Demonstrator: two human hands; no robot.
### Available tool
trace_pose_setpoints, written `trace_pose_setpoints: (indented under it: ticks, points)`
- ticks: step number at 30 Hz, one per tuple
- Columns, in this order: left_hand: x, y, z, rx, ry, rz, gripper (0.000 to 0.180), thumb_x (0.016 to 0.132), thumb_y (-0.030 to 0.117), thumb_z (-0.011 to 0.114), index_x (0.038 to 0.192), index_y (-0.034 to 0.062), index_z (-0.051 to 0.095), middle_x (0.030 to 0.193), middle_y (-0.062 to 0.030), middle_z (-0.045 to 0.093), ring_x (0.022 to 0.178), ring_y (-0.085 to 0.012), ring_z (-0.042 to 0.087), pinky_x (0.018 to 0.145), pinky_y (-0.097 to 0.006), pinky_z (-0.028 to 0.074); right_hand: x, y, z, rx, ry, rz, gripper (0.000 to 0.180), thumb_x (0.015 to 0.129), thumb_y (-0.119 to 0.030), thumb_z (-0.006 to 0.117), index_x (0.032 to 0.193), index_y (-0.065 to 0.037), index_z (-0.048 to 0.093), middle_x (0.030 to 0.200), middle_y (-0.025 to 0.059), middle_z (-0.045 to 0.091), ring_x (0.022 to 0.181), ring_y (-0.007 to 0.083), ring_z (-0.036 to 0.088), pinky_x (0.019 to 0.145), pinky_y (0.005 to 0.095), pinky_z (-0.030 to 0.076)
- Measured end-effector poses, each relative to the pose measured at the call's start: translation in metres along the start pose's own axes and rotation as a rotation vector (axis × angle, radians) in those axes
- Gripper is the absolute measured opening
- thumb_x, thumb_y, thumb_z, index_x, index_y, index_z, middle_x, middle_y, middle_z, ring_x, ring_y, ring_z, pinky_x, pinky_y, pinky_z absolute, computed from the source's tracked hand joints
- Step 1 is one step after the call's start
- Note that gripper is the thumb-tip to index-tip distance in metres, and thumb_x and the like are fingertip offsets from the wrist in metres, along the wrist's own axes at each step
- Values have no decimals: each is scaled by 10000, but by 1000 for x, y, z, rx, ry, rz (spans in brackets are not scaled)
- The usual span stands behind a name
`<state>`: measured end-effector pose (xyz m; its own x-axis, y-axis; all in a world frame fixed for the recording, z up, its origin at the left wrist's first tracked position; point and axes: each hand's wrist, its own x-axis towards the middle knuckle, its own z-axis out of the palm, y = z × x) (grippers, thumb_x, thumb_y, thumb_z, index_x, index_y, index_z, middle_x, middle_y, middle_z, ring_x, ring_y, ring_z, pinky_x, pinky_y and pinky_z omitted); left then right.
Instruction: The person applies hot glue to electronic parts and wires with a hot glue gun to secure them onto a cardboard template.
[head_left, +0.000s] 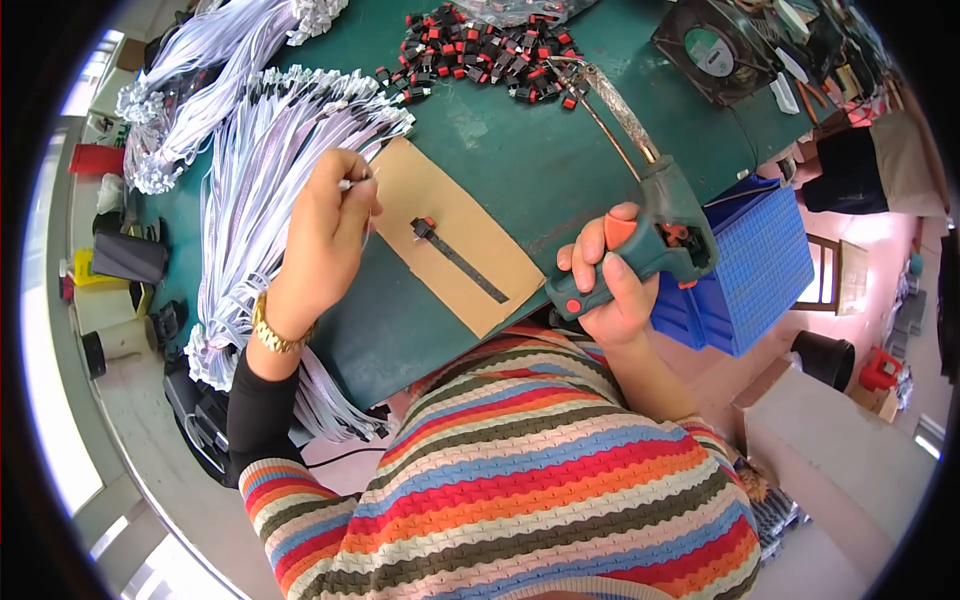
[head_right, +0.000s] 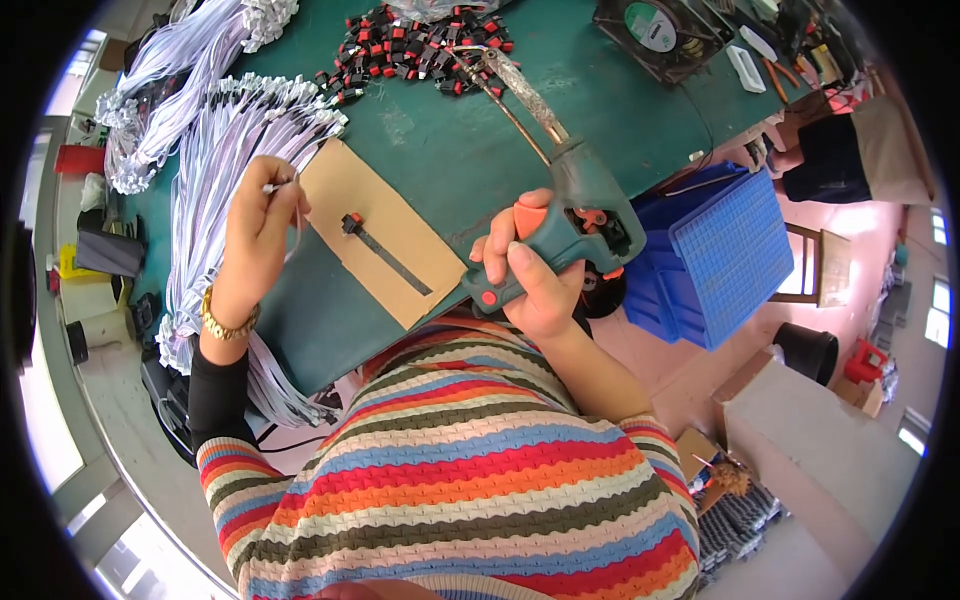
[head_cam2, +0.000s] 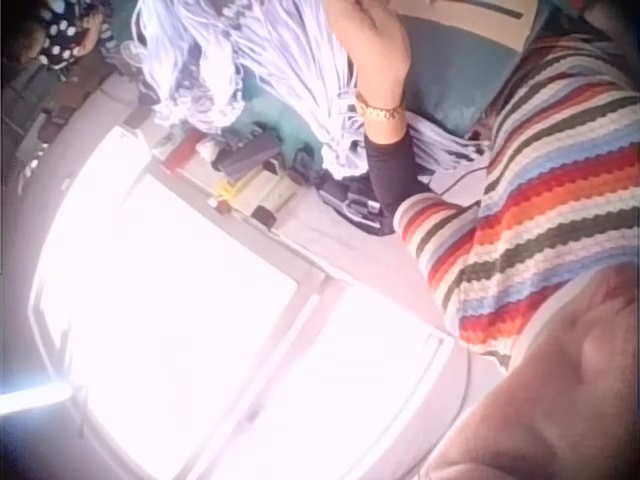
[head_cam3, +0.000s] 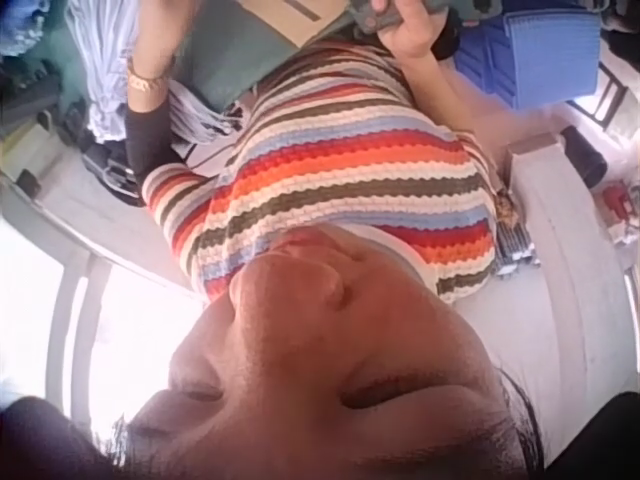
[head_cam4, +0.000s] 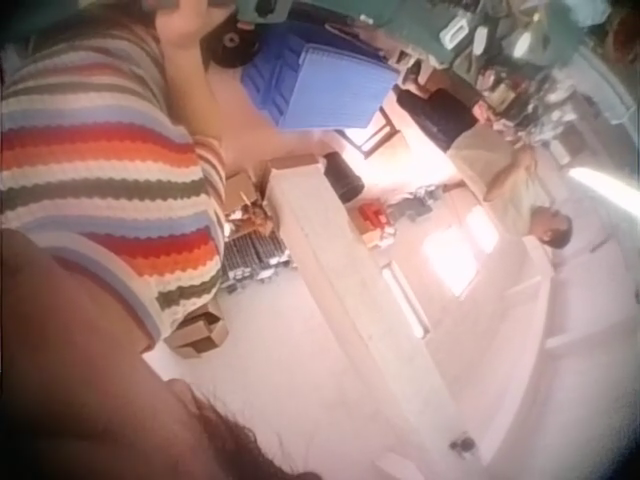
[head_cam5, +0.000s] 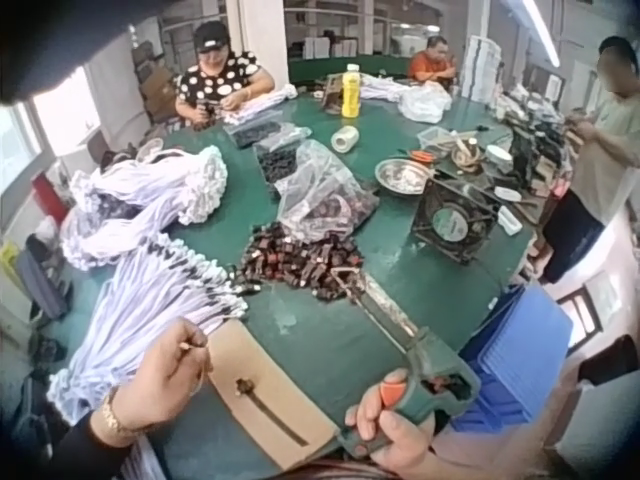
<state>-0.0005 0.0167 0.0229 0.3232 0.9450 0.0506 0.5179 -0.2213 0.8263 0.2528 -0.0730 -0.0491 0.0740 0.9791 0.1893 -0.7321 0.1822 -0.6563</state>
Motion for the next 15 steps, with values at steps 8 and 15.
trace_pose_setpoints:
  ticks: [8,15]
  points:
    - [-41,-13,7,99,-46,-54,85,778,-3,580,850,-2,535,753,-62,514,548,-105,449,514,-235,384,-3,-2,12,-232,-15,30,403,854,-56,521,1228,-88,372,827,75,513,663,113,512,724,334,465]
    - [-38,-14,20,60,15,-15,75,724,20,631,754,-10,569,718,-69,530,510,-116,493,468,-245,406,-26,-22,23,-741,-187,210,228,832,-53,527,1058,-35,504,730,84,514,620,150,541,598,310,457]
